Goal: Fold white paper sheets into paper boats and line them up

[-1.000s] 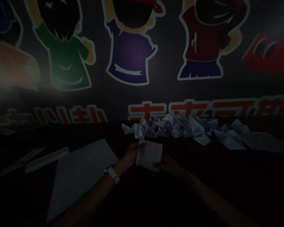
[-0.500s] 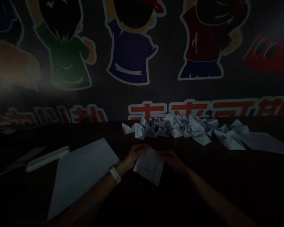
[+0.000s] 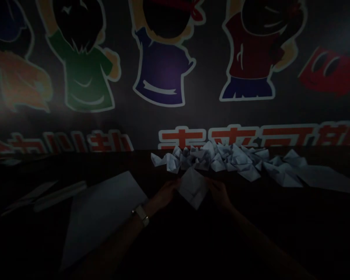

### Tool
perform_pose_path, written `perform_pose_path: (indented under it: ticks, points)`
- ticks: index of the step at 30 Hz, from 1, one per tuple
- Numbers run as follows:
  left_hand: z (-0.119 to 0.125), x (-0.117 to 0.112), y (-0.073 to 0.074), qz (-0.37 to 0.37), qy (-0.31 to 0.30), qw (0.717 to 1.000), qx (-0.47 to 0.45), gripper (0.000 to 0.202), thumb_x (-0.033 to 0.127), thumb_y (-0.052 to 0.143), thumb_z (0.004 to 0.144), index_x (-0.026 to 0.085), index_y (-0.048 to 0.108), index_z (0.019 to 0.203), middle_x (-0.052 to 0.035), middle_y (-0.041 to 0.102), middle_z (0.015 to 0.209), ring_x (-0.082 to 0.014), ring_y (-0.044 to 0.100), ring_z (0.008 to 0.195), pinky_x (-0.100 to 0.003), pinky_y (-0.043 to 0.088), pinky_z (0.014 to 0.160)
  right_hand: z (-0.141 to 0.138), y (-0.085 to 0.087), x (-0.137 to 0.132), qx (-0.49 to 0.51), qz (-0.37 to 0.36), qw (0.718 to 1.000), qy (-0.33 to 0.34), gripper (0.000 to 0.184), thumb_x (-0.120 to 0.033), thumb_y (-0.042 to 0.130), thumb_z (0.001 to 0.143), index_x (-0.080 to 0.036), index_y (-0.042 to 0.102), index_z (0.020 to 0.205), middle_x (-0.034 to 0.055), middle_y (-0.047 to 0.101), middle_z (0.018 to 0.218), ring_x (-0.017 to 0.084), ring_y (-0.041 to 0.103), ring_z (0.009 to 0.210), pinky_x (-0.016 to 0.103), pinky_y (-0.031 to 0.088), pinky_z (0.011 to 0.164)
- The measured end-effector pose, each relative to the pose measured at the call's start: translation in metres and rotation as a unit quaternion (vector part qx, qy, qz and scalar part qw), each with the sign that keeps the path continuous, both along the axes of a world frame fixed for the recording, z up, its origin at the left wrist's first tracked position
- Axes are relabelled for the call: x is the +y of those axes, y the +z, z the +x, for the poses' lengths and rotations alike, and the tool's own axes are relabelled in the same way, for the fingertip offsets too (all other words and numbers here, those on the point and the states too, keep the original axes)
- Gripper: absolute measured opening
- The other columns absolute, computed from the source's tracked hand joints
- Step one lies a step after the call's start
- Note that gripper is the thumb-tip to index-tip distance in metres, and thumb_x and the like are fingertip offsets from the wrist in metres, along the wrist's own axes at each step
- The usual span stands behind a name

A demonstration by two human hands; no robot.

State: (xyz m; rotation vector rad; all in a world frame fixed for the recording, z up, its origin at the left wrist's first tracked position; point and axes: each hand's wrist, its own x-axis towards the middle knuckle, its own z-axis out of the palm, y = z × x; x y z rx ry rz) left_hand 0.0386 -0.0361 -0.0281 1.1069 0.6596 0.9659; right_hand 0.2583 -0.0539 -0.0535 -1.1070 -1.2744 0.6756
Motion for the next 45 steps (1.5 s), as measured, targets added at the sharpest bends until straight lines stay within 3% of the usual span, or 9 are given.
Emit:
perform_pose_path:
  ticks: [5,10,14,23,32,35,39,42,45]
  points:
    - [0.002,0.000,0.000,0.063,0.067,0.996,0.009,0.044,0.052,0.073,0.055,0.011,0.067,0.068,-0.0051,0.065,0.070,-0.0151,0.056,0.066,-0.025,0.042,0.064,-0.005,0.009,-0.004,0.090,-0.073,0.992,0.039,0.054,-0.066,0.065,0.052,-0.016,0.070,0.071,0.0058,0.067,0.067,0.022,0.061,0.070,0.028,0.046,0.058]
    - [0.003,0.003,-0.006,0.092,0.140,0.986,0.026,0.046,0.056,0.067,0.060,0.011,0.068,0.073,-0.0051,0.066,0.071,-0.0180,0.057,0.070,-0.026,0.041,0.063,-0.024,0.006,-0.013,0.079,-0.176,0.973,0.127,0.046,-0.058,0.072,0.048,-0.013,0.065,0.054,0.0032,0.058,0.045,0.016,0.055,0.047,0.025,0.041,0.045]
    - [0.006,-0.001,-0.007,0.073,0.117,0.990,-0.021,0.045,0.052,0.069,0.061,0.010,0.067,0.077,-0.0075,0.066,0.078,-0.0175,0.058,0.071,-0.027,0.043,0.065,-0.035,0.006,-0.022,0.097,-0.208,0.961,0.157,0.047,-0.054,0.076,0.045,-0.009,0.065,0.058,0.0038,0.061,0.049,0.014,0.055,0.046,0.023,0.040,0.044]
    - [0.015,-0.013,-0.012,0.064,0.078,0.994,0.051,0.035,0.043,0.071,0.062,0.010,0.066,0.073,-0.0033,0.064,0.067,-0.0146,0.056,0.062,-0.025,0.041,0.060,-0.031,0.006,-0.018,0.062,-0.184,0.974,0.119,0.050,-0.060,0.070,0.049,-0.011,0.065,0.058,0.0014,0.058,0.046,0.012,0.051,0.041,0.023,0.036,0.041]
    - [0.014,-0.012,-0.009,0.031,0.050,0.998,0.012,0.047,0.041,0.074,0.059,0.009,0.063,0.092,-0.0127,0.066,0.094,-0.0226,0.061,0.080,-0.033,0.049,0.069,-0.013,0.005,-0.009,0.076,-0.081,0.992,0.055,0.043,-0.053,0.072,0.055,-0.012,0.069,0.069,0.0026,0.065,0.061,0.016,0.057,0.057,0.026,0.042,0.053]
    - [0.013,-0.008,-0.012,0.066,0.089,0.993,0.047,0.057,0.048,0.066,0.066,0.010,0.056,0.108,-0.0163,0.060,0.110,-0.0260,0.059,0.094,-0.036,0.048,0.076,-0.010,0.000,-0.004,0.045,-0.066,0.996,0.038,0.044,-0.054,0.068,0.058,-0.011,0.069,0.069,0.0037,0.066,0.062,0.018,0.059,0.060,0.028,0.044,0.055]
    - [0.005,-0.001,-0.012,0.292,0.182,0.916,0.208,0.072,0.045,0.062,0.073,0.017,0.033,0.133,-0.0156,0.036,0.138,-0.0273,0.036,0.125,-0.043,0.030,0.101,-0.003,-0.012,0.005,-0.105,-0.055,0.993,-0.002,0.042,-0.052,0.064,0.060,-0.013,0.068,0.077,0.0060,0.068,0.071,0.024,0.062,0.068,0.033,0.047,0.060]
    - [-0.004,-0.003,-0.014,0.482,0.035,0.797,0.363,0.074,0.048,0.063,0.071,0.023,0.034,0.134,-0.0115,0.029,0.143,-0.0285,0.021,0.132,-0.047,0.008,0.108,0.000,-0.017,0.004,-0.259,-0.032,0.964,-0.044,0.049,-0.037,0.064,0.063,-0.016,0.060,0.108,0.0063,0.068,0.085,0.023,0.063,0.076,0.034,0.047,0.069]
    - [-0.009,-0.006,-0.018,0.541,-0.088,0.723,0.420,0.077,0.054,0.061,0.070,0.021,0.034,0.135,-0.0130,0.031,0.142,-0.0299,0.024,0.131,-0.046,0.011,0.108,0.003,-0.011,-0.001,-0.368,-0.024,0.928,-0.052,0.049,-0.026,0.055,0.070,-0.020,0.050,0.119,0.0049,0.066,0.084,0.021,0.062,0.075,0.033,0.047,0.071]
